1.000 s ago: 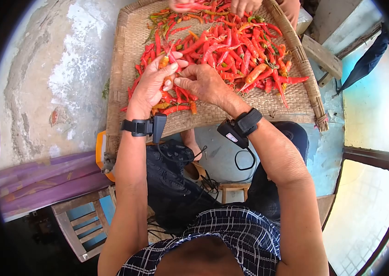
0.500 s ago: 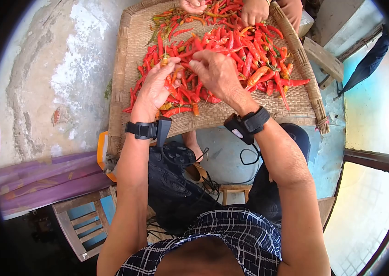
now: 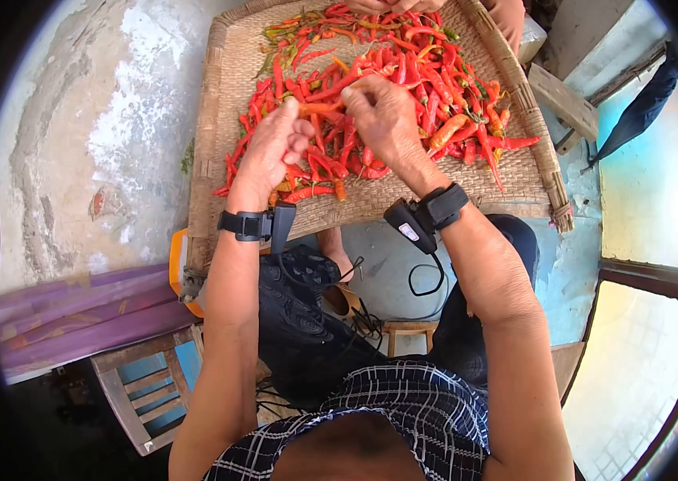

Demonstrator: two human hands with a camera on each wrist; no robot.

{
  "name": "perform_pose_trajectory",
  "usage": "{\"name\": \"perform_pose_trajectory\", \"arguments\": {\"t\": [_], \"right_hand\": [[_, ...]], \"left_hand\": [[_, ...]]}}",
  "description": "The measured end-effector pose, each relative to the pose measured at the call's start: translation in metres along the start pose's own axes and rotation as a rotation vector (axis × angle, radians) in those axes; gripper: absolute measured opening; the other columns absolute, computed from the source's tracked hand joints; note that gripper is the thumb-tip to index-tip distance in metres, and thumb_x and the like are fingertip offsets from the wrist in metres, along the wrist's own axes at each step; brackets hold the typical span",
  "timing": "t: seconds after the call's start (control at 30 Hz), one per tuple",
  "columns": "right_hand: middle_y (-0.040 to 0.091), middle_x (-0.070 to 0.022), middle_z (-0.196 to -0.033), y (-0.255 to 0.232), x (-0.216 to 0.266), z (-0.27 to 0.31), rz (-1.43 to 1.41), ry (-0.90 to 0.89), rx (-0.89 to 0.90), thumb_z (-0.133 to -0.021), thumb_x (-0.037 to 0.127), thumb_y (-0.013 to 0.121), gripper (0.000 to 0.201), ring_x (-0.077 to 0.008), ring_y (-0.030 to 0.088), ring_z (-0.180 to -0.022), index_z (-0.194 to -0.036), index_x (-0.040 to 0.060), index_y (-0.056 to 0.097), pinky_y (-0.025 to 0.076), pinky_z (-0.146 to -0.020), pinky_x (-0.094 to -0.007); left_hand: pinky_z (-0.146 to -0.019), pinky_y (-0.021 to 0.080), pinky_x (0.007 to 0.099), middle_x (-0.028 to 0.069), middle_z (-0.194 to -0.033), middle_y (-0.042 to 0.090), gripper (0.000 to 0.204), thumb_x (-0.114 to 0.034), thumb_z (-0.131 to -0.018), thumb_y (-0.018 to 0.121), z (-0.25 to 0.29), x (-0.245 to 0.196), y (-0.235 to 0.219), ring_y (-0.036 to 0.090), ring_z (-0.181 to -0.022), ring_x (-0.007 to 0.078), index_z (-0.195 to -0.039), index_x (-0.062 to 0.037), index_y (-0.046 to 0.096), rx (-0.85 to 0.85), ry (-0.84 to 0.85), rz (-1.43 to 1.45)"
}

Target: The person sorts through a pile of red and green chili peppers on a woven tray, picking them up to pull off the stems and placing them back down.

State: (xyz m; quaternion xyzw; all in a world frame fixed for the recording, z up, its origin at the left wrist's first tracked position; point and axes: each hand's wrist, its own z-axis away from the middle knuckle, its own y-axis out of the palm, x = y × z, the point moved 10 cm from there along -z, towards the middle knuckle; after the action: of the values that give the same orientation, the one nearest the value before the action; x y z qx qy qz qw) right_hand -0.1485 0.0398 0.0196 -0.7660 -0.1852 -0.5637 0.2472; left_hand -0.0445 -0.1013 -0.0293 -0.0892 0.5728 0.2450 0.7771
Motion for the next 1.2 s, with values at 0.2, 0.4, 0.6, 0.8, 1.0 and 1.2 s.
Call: {"name": "perform_pose_trajectory", "arguments": {"t": [0.2, 0.4, 0.6, 0.8, 1.0, 1.2], "right_hand": [[0.057, -0.0034, -0.062, -0.031, 0.018, -0.001, 0.101, -0.108, -0.213, -0.085, 0.014, 0.062, 0.027, -0.0106, 0.051, -0.055, -0.106, -0.0026, 0.058, 0.044, -0.052, -0.0286], [0.064, -0.0085, -0.074, 0.057, 0.000, 0.028, -0.124, 0.057, 0.374, -0.081, 0.027, 0.071, 0.036, -0.0135, 0.060, -0.070, -0.103, 0.0000, 0.061, 0.048, -0.063, -0.0299], [0.064, -0.0076, -0.071, 0.056, -0.018, 0.025, 0.051, 0.181, 0.481, -0.085, 0.014, 0.063, 0.021, -0.0138, 0.061, -0.068, -0.101, -0.0004, 0.063, 0.049, -0.063, -0.0302], [0.066, -0.0188, -0.098, -0.007, -0.004, -0.006, 0.200, 0.027, 0.047, -0.083, 0.021, 0.066, 0.049, -0.0219, 0.065, -0.081, -0.124, -0.0009, 0.052, 0.051, -0.072, -0.0340], [0.063, -0.0201, -0.102, -0.010, 0.012, 0.000, 0.256, -0.071, -0.001, -0.080, 0.018, 0.067, 0.046, -0.0260, 0.062, -0.081, -0.120, -0.0004, 0.056, 0.050, -0.075, -0.0360], [0.066, -0.0170, -0.086, -0.004, 0.016, 0.001, 0.243, -0.088, 0.092, -0.080, 0.016, 0.066, 0.031, -0.0258, 0.064, -0.077, -0.105, -0.0021, 0.062, 0.051, -0.071, -0.0362]], "left_hand": [[-0.042, 0.033, 0.0182, 0.0051, -0.079, 0.056, 0.035, -0.032, -0.094, 0.052, -0.005, -0.016, -0.031, 0.046, -0.058, 0.0083, -0.111, -0.0017, 0.052, -0.180, 0.212, 0.275], [-0.048, 0.040, 0.0231, 0.0083, -0.081, 0.056, 0.031, -0.027, -0.098, 0.045, 0.001, -0.029, 0.015, 0.050, -0.060, 0.0125, -0.114, -0.0009, 0.048, -0.034, 0.306, 0.527], [-0.068, 0.047, 0.0269, 0.0095, -0.099, 0.058, 0.044, -0.027, -0.090, 0.059, 0.011, -0.037, 0.022, 0.054, -0.082, 0.0155, -0.124, -0.0011, 0.046, -0.001, 0.338, 0.401], [-0.093, 0.042, 0.0339, 0.0099, -0.113, 0.055, 0.048, -0.014, -0.078, 0.066, 0.035, -0.006, 0.026, 0.053, -0.103, 0.0251, -0.122, -0.0040, 0.051, 0.338, 0.325, -1.087], [-0.089, 0.043, 0.0414, 0.0147, -0.116, 0.052, 0.048, -0.004, -0.068, 0.062, 0.040, 0.019, 0.059, 0.048, -0.104, 0.0329, -0.115, -0.0044, 0.054, 0.238, 0.528, -1.540], [-0.079, 0.046, 0.0439, 0.0146, -0.101, 0.055, 0.032, -0.005, -0.071, 0.057, 0.038, 0.028, 0.055, 0.053, -0.099, 0.0342, -0.103, -0.0041, 0.054, 0.213, 0.382, -1.676]]}}
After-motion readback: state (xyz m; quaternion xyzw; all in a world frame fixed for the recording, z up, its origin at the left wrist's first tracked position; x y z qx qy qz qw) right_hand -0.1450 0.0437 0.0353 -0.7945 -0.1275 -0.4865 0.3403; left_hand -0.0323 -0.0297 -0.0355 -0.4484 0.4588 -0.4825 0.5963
